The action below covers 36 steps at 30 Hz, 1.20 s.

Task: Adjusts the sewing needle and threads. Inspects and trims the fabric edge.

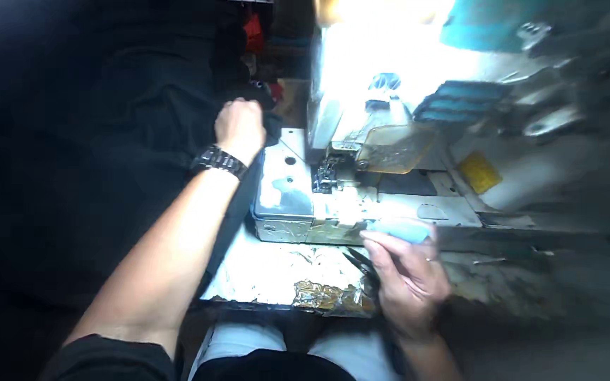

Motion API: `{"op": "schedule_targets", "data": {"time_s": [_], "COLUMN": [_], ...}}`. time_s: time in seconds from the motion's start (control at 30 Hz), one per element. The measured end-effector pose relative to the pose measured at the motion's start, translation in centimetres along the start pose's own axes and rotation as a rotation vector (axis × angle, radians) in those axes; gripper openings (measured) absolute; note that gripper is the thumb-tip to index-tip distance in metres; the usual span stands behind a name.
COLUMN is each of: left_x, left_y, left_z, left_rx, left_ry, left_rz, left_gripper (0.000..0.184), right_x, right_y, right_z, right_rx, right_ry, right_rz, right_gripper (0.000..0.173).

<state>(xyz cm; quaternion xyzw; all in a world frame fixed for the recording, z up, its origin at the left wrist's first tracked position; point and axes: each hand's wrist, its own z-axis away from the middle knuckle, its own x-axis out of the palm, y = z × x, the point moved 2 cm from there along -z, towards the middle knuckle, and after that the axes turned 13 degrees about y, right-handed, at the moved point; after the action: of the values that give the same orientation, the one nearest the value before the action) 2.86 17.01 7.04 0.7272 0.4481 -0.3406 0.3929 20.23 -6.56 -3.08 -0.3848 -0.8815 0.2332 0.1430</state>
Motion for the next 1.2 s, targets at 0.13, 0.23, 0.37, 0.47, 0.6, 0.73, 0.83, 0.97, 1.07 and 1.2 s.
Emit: {"op": "schedule_targets", "data": {"time_s": [0.13, 0.23, 0.37, 0.47, 0.6, 0.73, 0.83, 0.97, 1.07, 1.2], "left_x": [-3.1, -6.7, -7.3, -7.6, -7.1, -5.2, -3.9, -3.0, -3.3, -3.1], "left_y": [-4.4, -0.7, 2.9, 2.3, 0.9, -0.1, -0.3, -0.4, -0.3, 0.4], "left_z": [5.9, 13.8, 16.7, 16.0, 16.6, 16.8, 17.0, 16.7, 16.5, 16.7], "left_rx": [0.16, 0.622, 1.133, 1.182, 1.123, 0.99, 0.897, 0.786, 0.715, 0.667], "left_ry": [0.272, 0.438, 0.13, 0.007, 0.012, 0.082, 0.083, 0.009, -0.018, -0.04], "left_rz": [0.242, 0.585, 0.774, 0.913, 0.814, 0.738, 0.7, 0.747, 0.781, 0.782], "left_gripper": [0.035, 0.024, 0.019, 0.019, 0.021, 0.021, 0.023, 0.024, 0.023, 0.021], "right_x": [-1.5, -1.7, -2.7, -4.2, -5.2, -3.7, -2.1, -1.7, -2.9, -5.6], "right_y": [-2.0, -3.1, -5.9, -6.8, -4.1, -0.3, 0.7, 1.2, 0.6, 0.8], "right_z": [1.3, 2.0, 1.9, 1.3, 1.7, 3.2, 4.7, 6.3, 6.1, 3.0], "right_rx": [-0.001, -0.034, -0.026, 0.1, 0.243, 0.129, 0.085, -0.018, 0.032, 0.375], "right_ry": [-0.076, -0.123, -0.27, -0.34, -0.262, -0.456, -0.528, -0.347, 0.049, 0.336], "right_rz": [-0.088, -0.124, -0.176, -0.299, -0.142, 0.594, 0.659, 0.573, 0.397, 0.025], "right_gripper": [0.01, 0.011, 0.01, 0.009, 0.01, 0.036, 0.041, 0.031, 0.016, 0.014]}}
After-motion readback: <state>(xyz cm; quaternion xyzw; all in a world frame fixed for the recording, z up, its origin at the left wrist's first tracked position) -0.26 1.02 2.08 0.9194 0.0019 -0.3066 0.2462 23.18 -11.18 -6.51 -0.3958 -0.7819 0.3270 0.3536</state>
